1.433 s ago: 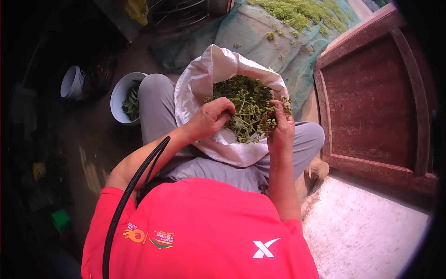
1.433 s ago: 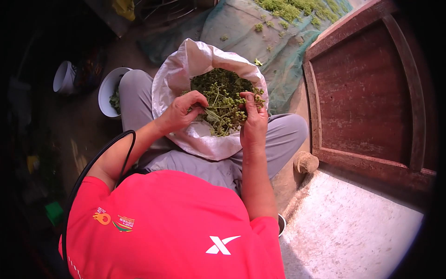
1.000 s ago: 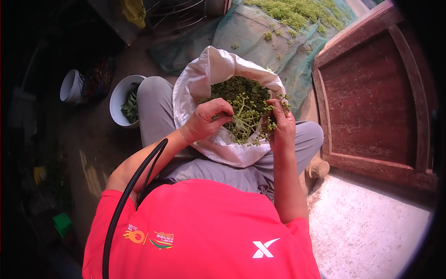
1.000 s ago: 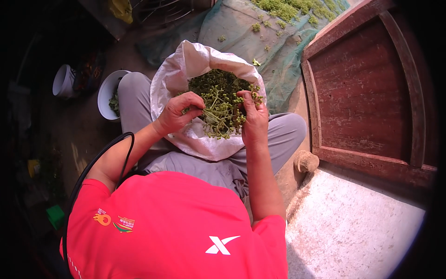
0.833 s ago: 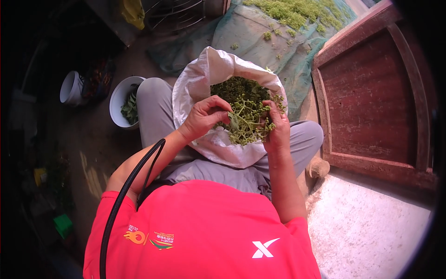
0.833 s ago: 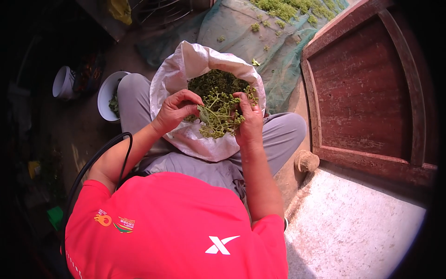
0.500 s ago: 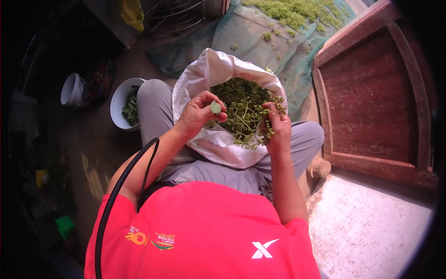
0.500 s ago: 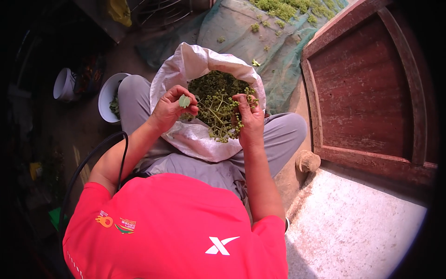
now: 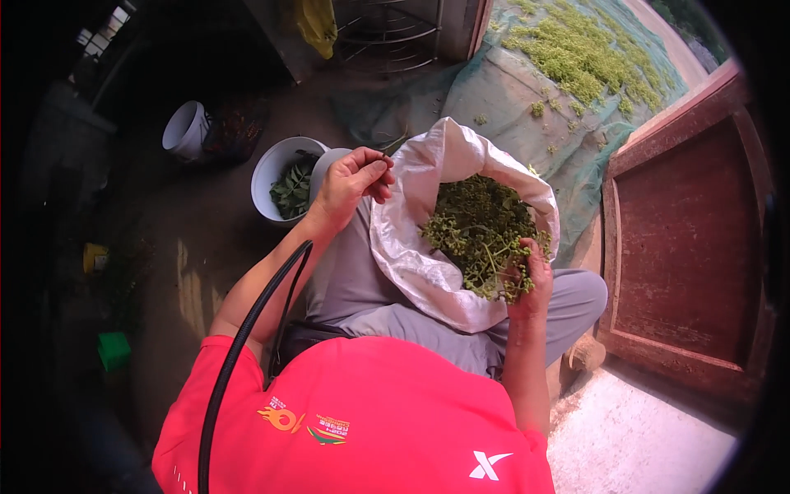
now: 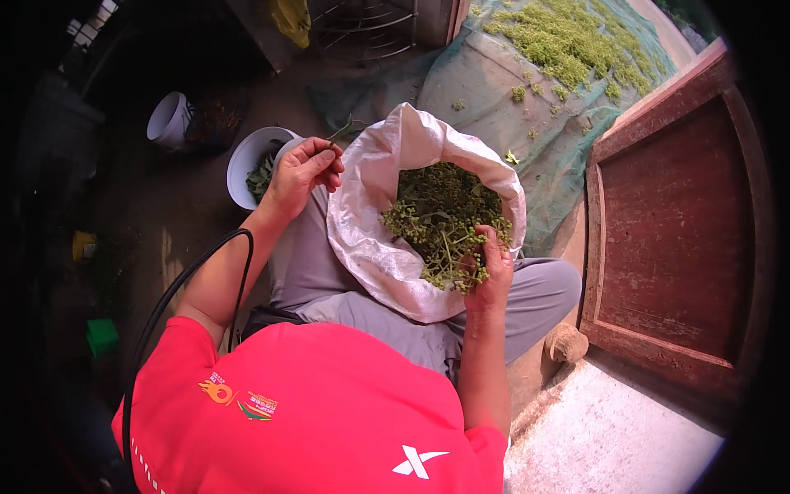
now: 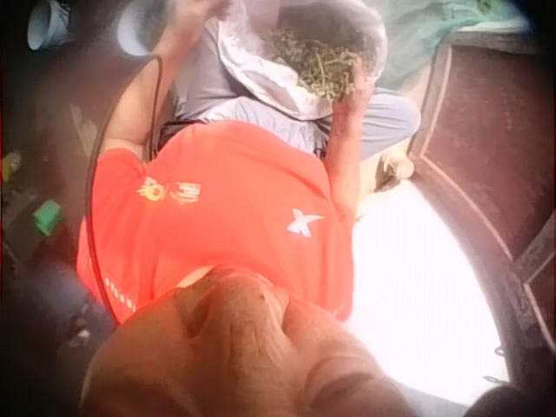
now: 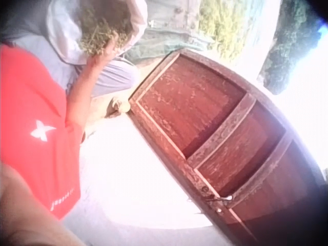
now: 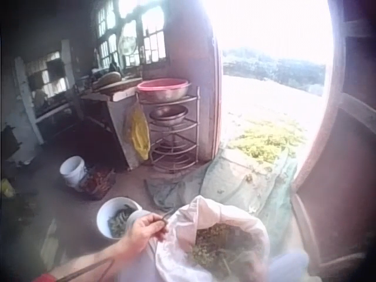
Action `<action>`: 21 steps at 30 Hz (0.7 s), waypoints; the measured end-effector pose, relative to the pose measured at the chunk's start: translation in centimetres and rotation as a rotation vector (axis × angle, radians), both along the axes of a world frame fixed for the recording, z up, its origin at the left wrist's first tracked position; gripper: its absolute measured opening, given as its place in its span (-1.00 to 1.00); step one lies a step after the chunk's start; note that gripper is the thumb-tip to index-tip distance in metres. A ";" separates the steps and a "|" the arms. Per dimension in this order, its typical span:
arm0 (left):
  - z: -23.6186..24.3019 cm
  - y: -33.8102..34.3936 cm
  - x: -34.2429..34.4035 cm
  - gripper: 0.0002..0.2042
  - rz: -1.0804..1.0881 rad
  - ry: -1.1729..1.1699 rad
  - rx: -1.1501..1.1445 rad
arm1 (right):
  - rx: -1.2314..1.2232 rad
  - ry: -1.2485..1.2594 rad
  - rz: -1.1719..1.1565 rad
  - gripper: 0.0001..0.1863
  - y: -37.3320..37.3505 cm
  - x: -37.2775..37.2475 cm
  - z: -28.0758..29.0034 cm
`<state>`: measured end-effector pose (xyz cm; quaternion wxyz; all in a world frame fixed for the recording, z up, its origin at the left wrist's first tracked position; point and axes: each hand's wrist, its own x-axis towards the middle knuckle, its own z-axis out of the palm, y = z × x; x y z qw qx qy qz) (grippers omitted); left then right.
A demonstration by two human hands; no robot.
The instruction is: The person sorts small green plants by hand, picking through them in a white bag and placing selected portions into a white bucket.
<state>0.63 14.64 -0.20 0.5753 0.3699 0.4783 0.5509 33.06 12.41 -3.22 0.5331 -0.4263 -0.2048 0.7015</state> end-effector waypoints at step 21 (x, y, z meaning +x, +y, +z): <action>0.8 0.4 4.5 -0.77 -0.236 0.754 0.506 | -0.010 0.142 0.033 -0.76 0.1 -1.4 1.0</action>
